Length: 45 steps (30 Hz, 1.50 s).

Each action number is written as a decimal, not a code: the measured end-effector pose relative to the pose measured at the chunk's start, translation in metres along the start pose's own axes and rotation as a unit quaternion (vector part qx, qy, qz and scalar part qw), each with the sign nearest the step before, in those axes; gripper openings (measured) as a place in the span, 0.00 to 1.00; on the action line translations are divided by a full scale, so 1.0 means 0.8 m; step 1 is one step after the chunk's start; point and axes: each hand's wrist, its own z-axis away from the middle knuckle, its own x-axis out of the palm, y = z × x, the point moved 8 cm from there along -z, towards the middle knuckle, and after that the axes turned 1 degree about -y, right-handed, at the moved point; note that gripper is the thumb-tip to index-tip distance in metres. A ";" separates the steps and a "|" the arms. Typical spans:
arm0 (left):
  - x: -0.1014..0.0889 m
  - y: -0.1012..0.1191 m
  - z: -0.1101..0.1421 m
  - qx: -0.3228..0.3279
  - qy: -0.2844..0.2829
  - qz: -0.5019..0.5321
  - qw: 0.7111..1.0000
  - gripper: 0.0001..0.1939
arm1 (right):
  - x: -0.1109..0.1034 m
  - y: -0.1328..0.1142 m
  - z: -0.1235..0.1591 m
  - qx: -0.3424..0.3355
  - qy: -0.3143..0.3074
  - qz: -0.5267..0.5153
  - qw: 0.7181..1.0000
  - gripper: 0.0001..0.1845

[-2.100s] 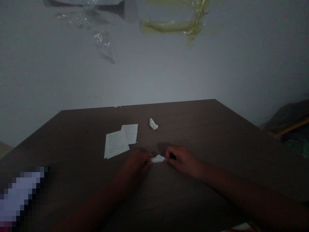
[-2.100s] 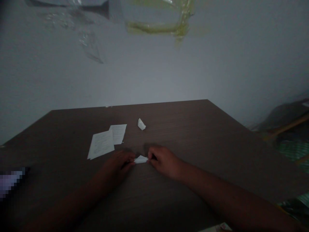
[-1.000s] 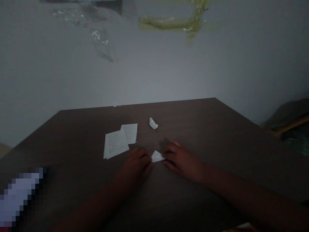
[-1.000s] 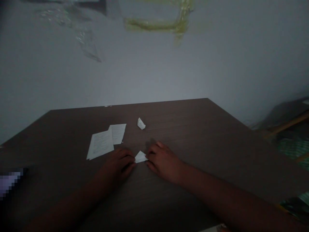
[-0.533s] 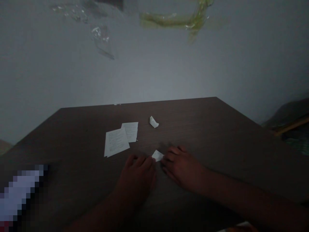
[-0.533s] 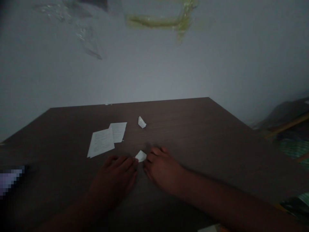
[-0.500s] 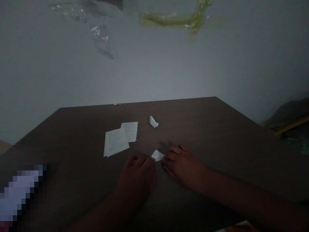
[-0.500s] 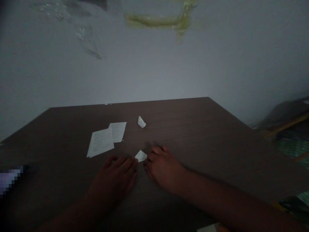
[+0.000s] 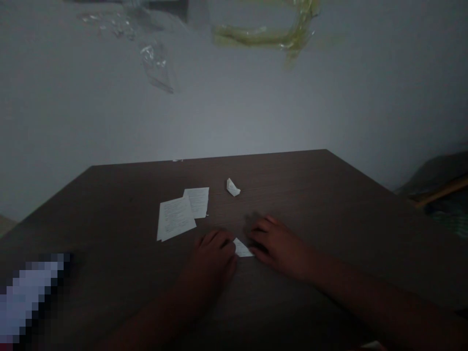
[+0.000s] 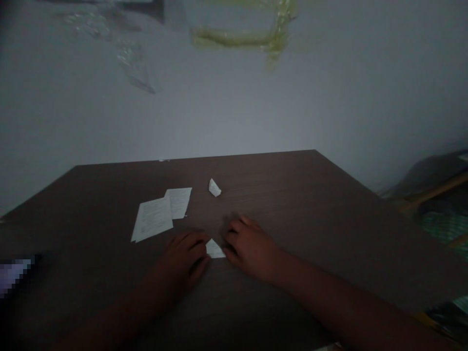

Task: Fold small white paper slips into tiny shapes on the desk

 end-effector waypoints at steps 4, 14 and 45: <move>0.002 -0.011 -0.003 -0.020 0.009 0.080 0.997 0.16 | 0.001 -0.008 0.000 -0.033 -0.001 -0.044 0.998 0.09; 0.004 -0.013 -0.002 0.009 0.017 0.188 0.982 0.20 | -0.004 -0.002 0.003 -0.027 0.007 -0.121 0.992 0.08; -0.007 -0.024 0.006 -0.006 0.077 0.249 0.965 0.11 | 0.024 0.014 -0.001 0.042 0.018 -0.435 0.899 0.02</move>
